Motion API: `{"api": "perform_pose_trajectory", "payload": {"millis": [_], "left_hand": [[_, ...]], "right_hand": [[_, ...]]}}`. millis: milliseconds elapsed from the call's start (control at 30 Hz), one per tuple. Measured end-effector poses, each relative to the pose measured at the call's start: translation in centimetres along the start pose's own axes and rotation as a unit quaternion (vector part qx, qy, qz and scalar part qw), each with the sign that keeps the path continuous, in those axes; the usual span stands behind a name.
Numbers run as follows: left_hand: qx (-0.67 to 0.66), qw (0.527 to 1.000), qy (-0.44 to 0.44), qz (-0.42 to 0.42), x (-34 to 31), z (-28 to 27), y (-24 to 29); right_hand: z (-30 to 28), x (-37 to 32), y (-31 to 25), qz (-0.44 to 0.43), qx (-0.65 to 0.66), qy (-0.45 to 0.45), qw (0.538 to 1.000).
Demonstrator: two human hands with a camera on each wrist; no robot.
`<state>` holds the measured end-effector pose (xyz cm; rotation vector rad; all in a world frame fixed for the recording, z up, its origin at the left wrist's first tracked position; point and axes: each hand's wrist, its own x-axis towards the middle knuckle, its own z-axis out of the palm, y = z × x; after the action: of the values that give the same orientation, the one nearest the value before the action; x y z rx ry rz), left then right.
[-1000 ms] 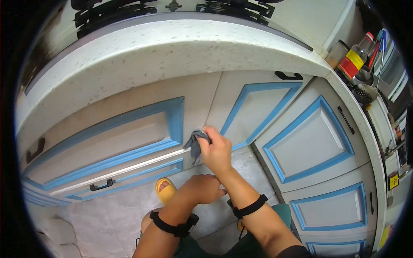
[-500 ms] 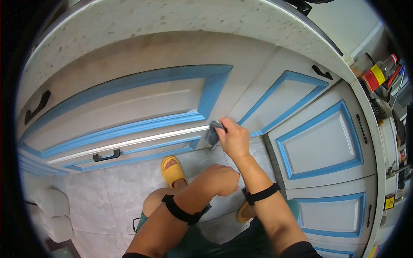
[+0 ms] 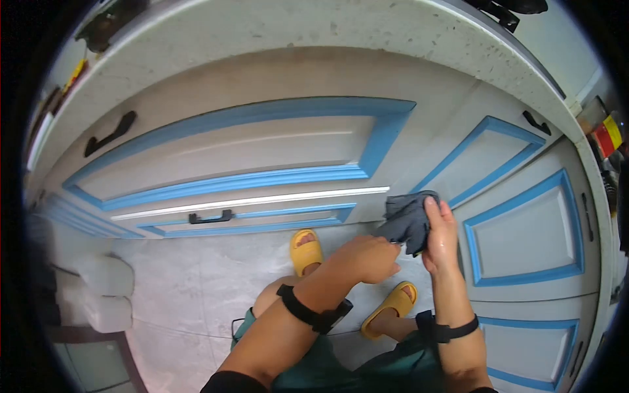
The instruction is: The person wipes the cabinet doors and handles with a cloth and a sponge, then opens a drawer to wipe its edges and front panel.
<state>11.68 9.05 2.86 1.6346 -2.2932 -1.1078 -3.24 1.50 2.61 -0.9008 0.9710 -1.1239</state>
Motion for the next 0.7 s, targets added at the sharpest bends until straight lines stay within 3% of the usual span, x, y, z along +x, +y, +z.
{"api": "perform_pose_trajectory", "payload": {"millis": [67,167,300,433,533,600,700], "left_hand": [[0.000,1.000,0.027,-0.011,-0.1,0.2,-0.2],[0.001,0.994,0.104,0.029,0.2,1.7,-2.4],[-0.179,0.973,0.146,0.018,-2.0,-2.5,-2.7],[-0.322,0.916,0.238,0.026,-10.4,-10.7,0.3],[-0.294,0.878,0.378,0.015,-20.3,-13.5,1.6],[-0.273,0.844,0.454,-0.085,-27.3,-12.3,1.7],[-0.276,0.804,0.465,-0.249,-36.7,-5.9,-3.3]], "right_hand": [[0.0,-0.2,-0.1,-0.013,0.011,-0.004,1.000],[0.5,0.0,-0.3,0.034,0.076,-0.009,0.997],[1.4,0.7,-1.1,0.040,0.143,-0.048,0.988],[0.4,1.0,-1.8,0.033,0.141,-0.080,0.986],[-0.8,1.7,-1.6,0.031,0.160,-0.077,0.984],[-0.9,1.7,-2.1,0.037,0.185,-0.038,0.981],[-1.1,1.7,-2.8,0.047,0.206,-0.044,0.976]]}}
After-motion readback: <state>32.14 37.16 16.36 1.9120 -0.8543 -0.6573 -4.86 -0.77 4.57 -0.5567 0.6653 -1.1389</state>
